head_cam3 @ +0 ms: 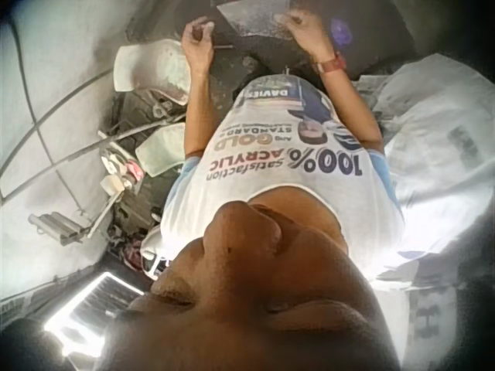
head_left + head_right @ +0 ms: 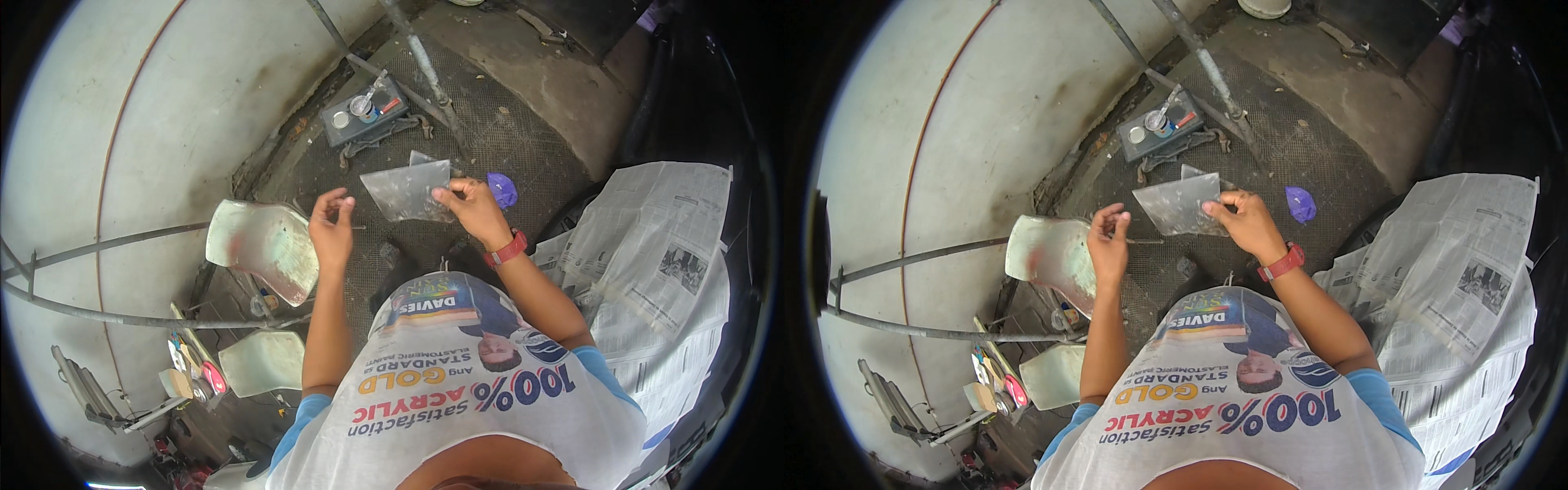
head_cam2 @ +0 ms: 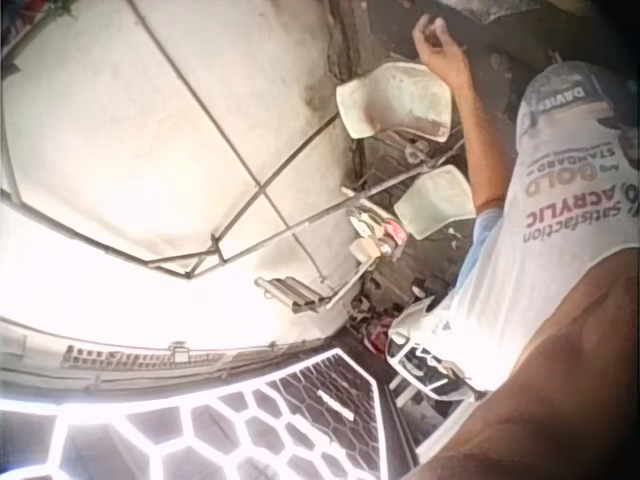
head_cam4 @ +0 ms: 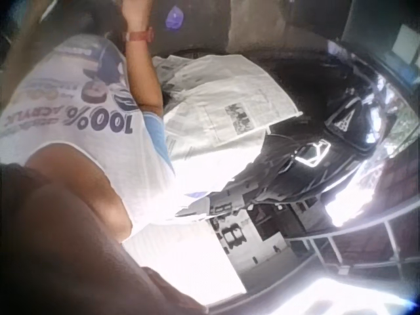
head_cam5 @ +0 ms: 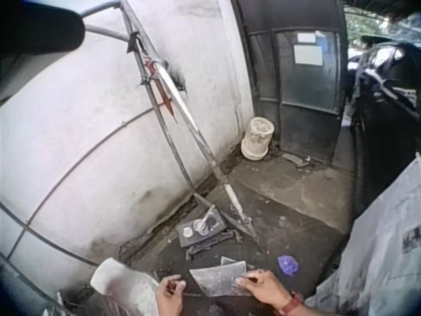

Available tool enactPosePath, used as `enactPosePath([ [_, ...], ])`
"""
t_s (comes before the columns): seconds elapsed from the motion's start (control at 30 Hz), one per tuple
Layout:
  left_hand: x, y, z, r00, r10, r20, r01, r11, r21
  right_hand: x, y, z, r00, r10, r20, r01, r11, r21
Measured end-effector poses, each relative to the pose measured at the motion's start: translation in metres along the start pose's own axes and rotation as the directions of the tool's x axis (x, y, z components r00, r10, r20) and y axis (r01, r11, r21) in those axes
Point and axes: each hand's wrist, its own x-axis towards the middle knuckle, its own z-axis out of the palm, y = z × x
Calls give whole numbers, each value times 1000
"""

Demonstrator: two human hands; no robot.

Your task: The person sands a black car bumper with a sanding block, then uses a spray gun to apply a coating to the surface. They inspect the bumper by touching it and later handle several small transparent plastic sheets, possibly for masking or protection.

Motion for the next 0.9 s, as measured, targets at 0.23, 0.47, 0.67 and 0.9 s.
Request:
enactPosePath([
  [0.23, -10, 22, 41, 996, -73, 43, 84, 898, -432, 31, -3, 16, 992, 44, 115, -34, 995, -93],
  [0.47, 25, 40, -25, 995, -98, 4, 93, 935, -343, 70, -4, 8, 977, 160, 140, -197, 931, 306],
  [0.67, 48, 35, -27, 915, -44, 400, 137, 969, -207, 107, -38, 57, 941, 103, 323, -108, 994, -3],
  [0.9, 169, -55, -132, 986, -84, -146, -20, 804, -595, 155, -55, 101, 965, 115, 235, -76, 983, -165],
])
